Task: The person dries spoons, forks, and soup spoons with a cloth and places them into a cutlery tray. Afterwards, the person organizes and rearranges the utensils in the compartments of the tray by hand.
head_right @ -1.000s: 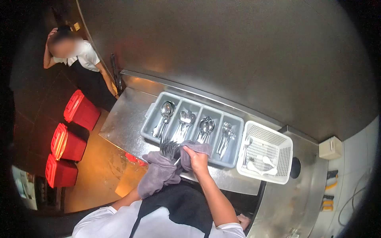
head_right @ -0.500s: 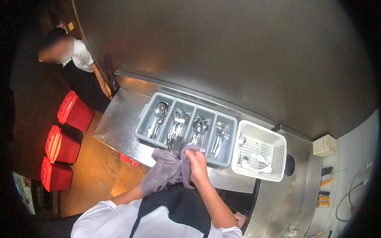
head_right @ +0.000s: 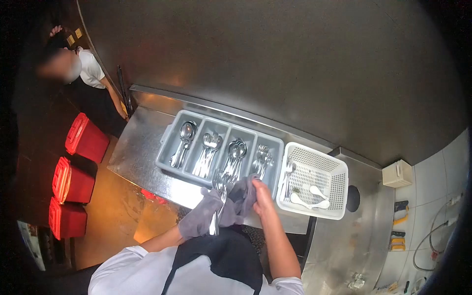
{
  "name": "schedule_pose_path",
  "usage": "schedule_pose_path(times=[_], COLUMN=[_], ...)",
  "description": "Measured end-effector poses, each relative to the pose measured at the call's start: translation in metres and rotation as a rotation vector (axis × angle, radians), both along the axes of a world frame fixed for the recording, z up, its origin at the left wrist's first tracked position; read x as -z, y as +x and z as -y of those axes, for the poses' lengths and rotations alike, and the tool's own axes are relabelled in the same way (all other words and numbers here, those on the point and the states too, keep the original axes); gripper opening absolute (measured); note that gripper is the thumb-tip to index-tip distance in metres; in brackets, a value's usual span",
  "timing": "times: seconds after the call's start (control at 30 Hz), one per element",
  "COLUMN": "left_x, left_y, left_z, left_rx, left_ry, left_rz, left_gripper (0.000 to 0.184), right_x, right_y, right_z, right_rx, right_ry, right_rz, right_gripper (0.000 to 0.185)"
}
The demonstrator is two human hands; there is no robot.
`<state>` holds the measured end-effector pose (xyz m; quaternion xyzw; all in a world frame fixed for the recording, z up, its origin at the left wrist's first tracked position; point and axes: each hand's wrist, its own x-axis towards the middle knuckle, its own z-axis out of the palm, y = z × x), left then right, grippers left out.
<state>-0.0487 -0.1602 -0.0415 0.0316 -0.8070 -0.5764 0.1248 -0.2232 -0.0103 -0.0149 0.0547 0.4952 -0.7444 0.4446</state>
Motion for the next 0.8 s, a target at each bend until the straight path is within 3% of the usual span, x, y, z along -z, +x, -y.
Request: schedule_pose_path(times=[0.13, 0.23, 0.33, 0.43, 0.53, 0.63, 0.8], left_x=[-0.047, -0.095, -0.088, -0.084, -0.106, -0.094, -0.089], left_y=[-0.001, -0.002, 0.001, 0.003, 0.008, 0.008, 0.02], left_z=[0.016, 0.03, 0.023, 0.016, 0.015, 0.023, 0.025], left_rx=[0.089, 0.16, 0.129, 0.118, 0.115, 0.11, 0.042], left_ry=[-0.391, -0.29, -0.018, 0.228, 0.378, -0.055, -0.129], left_rz=[-0.132, -0.112, -0.101, -0.076, -0.009, -0.224, -0.216], left_gripper=[0.005, 0.004, 0.007, 0.01, 0.009, 0.013, 0.012], right_x=[-0.019, -0.031, -0.032, -0.045, -0.065, -0.065, -0.067], right_y=[0.008, 0.026, 0.044, 0.062, 0.071, 0.074, 0.081], right_z=[-0.007, -0.008, -0.003, 0.016, 0.029, 0.033, 0.043], right_rx=[0.043, 0.062, 0.081, -0.056, 0.038, 0.077, 0.102], right_ry=[-0.067, -0.132, -0.152, 0.096, 0.031, 0.026, 0.124], right_rz=[0.011, 0.032, -0.027, -0.436, -0.433, -0.444, -0.554], right_gripper=[0.032, 0.03, 0.026, 0.025, 0.026, 0.024, 0.021])
